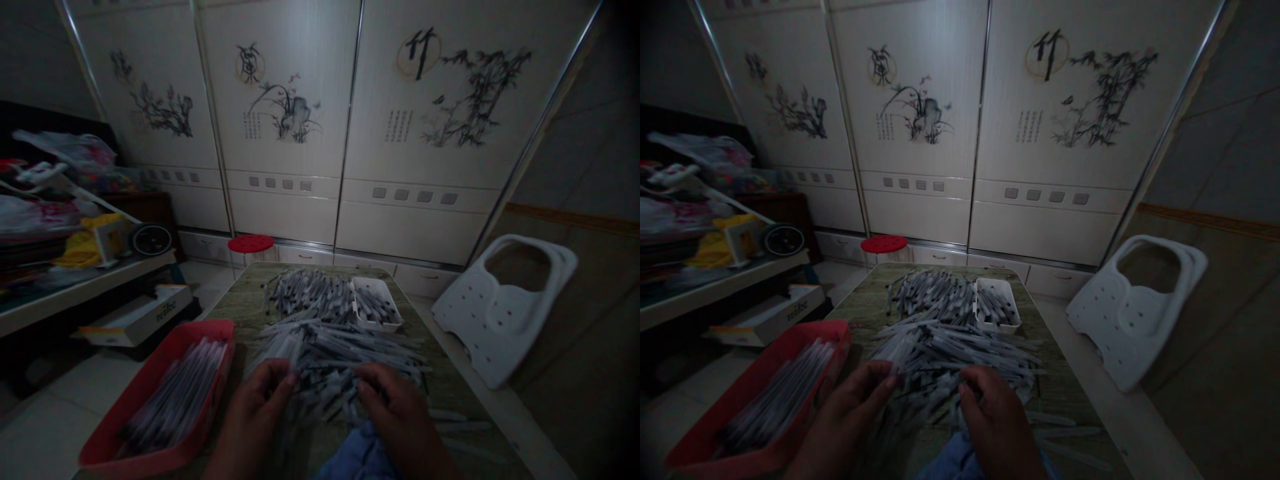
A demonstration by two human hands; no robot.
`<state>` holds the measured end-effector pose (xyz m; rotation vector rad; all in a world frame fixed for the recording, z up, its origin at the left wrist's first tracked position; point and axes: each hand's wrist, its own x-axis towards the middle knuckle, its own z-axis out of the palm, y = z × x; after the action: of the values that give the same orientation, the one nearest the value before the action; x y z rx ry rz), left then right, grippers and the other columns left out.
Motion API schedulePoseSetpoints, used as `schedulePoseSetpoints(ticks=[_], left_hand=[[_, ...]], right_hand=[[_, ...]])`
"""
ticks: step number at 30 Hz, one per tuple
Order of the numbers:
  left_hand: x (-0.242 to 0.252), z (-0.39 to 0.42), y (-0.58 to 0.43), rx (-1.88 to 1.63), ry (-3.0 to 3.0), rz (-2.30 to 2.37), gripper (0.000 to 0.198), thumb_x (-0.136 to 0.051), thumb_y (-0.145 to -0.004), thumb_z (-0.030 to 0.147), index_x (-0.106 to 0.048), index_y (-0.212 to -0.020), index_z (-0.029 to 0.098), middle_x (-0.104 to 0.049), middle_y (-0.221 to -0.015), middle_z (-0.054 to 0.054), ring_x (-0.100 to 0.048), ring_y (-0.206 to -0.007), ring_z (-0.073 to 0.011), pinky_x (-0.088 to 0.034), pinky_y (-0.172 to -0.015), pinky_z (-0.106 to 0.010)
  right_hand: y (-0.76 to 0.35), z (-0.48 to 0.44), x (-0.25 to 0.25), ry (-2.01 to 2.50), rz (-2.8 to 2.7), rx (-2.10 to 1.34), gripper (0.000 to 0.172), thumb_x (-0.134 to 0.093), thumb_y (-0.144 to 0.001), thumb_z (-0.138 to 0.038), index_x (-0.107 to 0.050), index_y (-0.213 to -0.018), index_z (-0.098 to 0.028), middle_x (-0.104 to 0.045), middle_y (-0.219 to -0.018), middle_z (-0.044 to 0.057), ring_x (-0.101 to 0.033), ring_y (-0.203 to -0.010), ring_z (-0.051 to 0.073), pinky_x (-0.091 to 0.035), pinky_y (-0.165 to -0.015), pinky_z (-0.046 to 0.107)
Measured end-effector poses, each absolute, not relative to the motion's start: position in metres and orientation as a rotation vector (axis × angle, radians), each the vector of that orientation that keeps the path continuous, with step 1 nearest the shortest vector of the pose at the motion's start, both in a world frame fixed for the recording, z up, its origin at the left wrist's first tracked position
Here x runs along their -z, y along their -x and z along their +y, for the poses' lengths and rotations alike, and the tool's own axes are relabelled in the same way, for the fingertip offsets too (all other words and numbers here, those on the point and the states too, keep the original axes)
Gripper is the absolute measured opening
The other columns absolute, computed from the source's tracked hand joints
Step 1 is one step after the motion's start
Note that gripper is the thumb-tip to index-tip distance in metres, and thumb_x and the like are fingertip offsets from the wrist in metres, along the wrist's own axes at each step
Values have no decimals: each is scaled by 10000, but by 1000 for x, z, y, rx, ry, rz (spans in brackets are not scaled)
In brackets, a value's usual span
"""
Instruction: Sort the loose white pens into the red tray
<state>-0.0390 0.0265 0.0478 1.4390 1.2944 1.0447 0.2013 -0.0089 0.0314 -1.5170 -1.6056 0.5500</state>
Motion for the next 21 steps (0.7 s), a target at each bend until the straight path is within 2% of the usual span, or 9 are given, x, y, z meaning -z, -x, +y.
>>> schedulePoseSetpoints(ticks=[4,7,10,13,15,17,21], left_hand=[[-35,33,45,-1104,-1270,1263,266,-633,-926,472,-634,-960,208,-698,-908,3,-648,-869,-189,-504,-785,-281],[-27,34,44,-1055,-1278,1264,269,-605,-935,465,-646,-979,203,-717,-911,-16,-669,-864,-205,-520,-785,-307],[-24,35,41,-1032,-1444,1315,269,-556,-944,450,-672,-961,208,-745,-1135,-93,-682,-1082,-276,-531,-915,-399],[-25,33,38,-1028,-1871,1482,200,-560,-929,365,-700,-967,229,-654,-1407,-117,-521,-1361,-340,-400,-1107,-547],[-27,32,35,-916,-2156,1580,171,-560,-920,290,-713,-983,245,-623,-1466,-91,-413,-1446,-365,-320,-1140,-623],[-31,30,32,-782,-2312,1632,180,-547,-923,234,-715,-985,259,-621,-1477,-55,-349,-1489,-366,-276,-1158,-644],[-37,30,21,-583,-2389,1682,204,-542,-922,188,-716,-1007,252,-704,-1359,-50,-397,-1459,-373,-122,-1209,-682]], right_hand=[[-193,-6,-25,1480,-1779,-324,219,-549,-967,-238,-719,-1105,-244,-747,-1100,77,-668,-1058,266,-512,-927,397],[-185,-3,-24,1452,-1909,-251,255,-558,-969,-212,-697,-1181,-243,-733,-1169,87,-639,-1109,280,-494,-967,443],[-180,0,-25,1462,-1938,-235,262,-562,-973,-204,-690,-1199,-237,-725,-1201,95,-618,-1144,289,-480,-990,474],[-179,2,-23,1473,-1904,-256,259,-540,-990,-212,-686,-1202,-237,-721,-1206,97,-611,-1161,287,-478,-1002,479],[-181,4,-20,1462,-1891,-273,264,-525,-996,-220,-683,-1207,-244,-721,-1209,92,-613,-1164,282,-480,-1008,478],[-185,5,-19,1464,-1857,-277,263,-514,-999,-224,-687,-1198,-237,-724,-1201,93,-617,-1163,281,-481,-1014,481],[-193,4,-21,1509,-1726,-262,248,-505,-1004,-253,-705,-1141,-202,-731,-1162,106,-628,-1137,282,-480,-1012,482]])
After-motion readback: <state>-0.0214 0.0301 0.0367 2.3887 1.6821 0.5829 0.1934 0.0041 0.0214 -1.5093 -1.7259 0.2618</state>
